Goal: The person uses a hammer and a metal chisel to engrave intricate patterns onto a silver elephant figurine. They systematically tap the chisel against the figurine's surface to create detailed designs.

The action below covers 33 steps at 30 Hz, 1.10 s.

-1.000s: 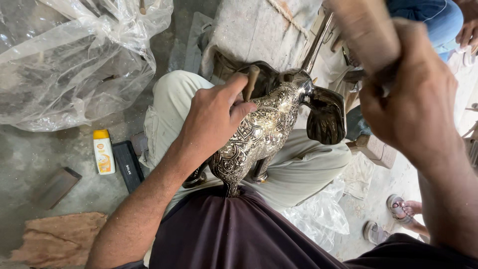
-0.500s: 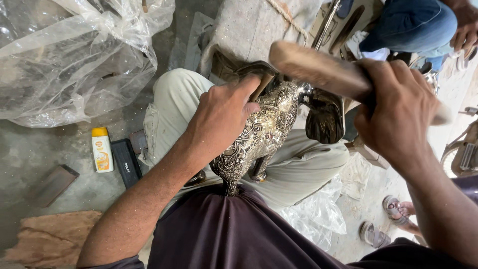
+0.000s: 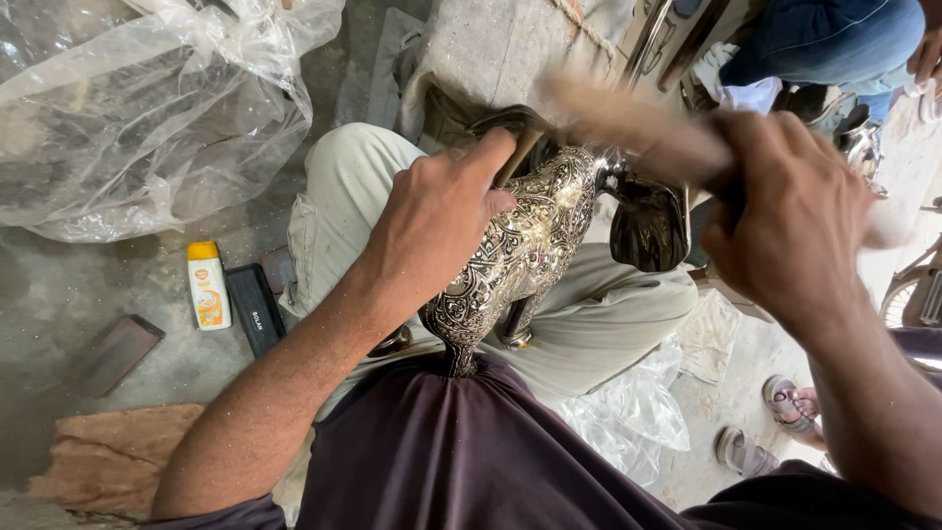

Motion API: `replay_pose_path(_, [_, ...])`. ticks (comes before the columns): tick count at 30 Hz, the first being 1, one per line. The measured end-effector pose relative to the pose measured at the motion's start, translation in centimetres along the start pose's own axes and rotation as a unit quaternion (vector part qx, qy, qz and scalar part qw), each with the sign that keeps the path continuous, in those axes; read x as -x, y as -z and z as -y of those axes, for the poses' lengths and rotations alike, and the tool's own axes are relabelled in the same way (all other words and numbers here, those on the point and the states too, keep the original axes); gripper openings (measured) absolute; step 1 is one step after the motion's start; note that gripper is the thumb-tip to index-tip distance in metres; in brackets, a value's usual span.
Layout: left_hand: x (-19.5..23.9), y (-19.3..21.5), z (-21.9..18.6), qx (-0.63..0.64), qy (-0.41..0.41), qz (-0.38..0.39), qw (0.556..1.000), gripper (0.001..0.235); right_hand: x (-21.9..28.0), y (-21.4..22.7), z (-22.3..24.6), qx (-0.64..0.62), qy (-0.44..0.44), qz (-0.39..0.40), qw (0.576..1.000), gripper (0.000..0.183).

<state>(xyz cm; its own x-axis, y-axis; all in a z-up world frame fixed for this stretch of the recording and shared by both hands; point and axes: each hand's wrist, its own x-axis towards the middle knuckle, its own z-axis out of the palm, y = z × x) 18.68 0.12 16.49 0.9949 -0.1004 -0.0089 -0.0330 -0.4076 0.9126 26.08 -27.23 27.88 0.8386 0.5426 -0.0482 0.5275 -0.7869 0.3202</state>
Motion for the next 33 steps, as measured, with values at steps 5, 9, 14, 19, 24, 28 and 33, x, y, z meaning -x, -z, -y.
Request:
replay_pose_path(5, [0.2, 0.2, 0.2, -0.013, -0.061, -0.044, 0.997, 0.031, -0.3, 0.8, 0.8, -0.046, 0.013, -0.07, 0.996, 0.045])
replay_pose_path(9, [0.5, -0.2, 0.3, -0.023, -0.089, -0.068, 0.993, 0.031, 0.0, 1.0, 1.3, -0.192, -0.045, -0.055, 0.979, 0.043])
replay_pose_path(14, [0.5, -0.1, 0.5, -0.039, -0.075, -0.065, 0.994, 0.033, -0.1, 1.0, 1.3, -0.107, -0.028, -0.042, 0.993, 0.045])
replay_pose_path(19, [0.8, -0.1, 0.2, -0.038, -0.061, -0.045, 0.996, 0.032, 0.3, 1.2, 1.3, -0.013, 0.004, -0.085, 0.996, 0.043])
replay_pose_path(24, [0.9, 0.1, 0.4, -0.029, -0.048, -0.056, 0.997, 0.033, 0.5, 1.4, 1.7, 0.073, 0.069, -0.119, 0.988, 0.049])
replay_pose_path(28, [1.1, 0.0, 0.6, -0.027, -0.081, -0.078, 0.993, 0.034, 0.1, 1.6, 1.9, -0.105, -0.028, -0.066, 0.992, 0.041])
replay_pose_path(33, [1.5, 0.2, 0.5, -0.012, -0.053, -0.069, 0.996, 0.037, 0.7, 1.9, 2.0, -0.204, -0.049, -0.049, 0.977, 0.04])
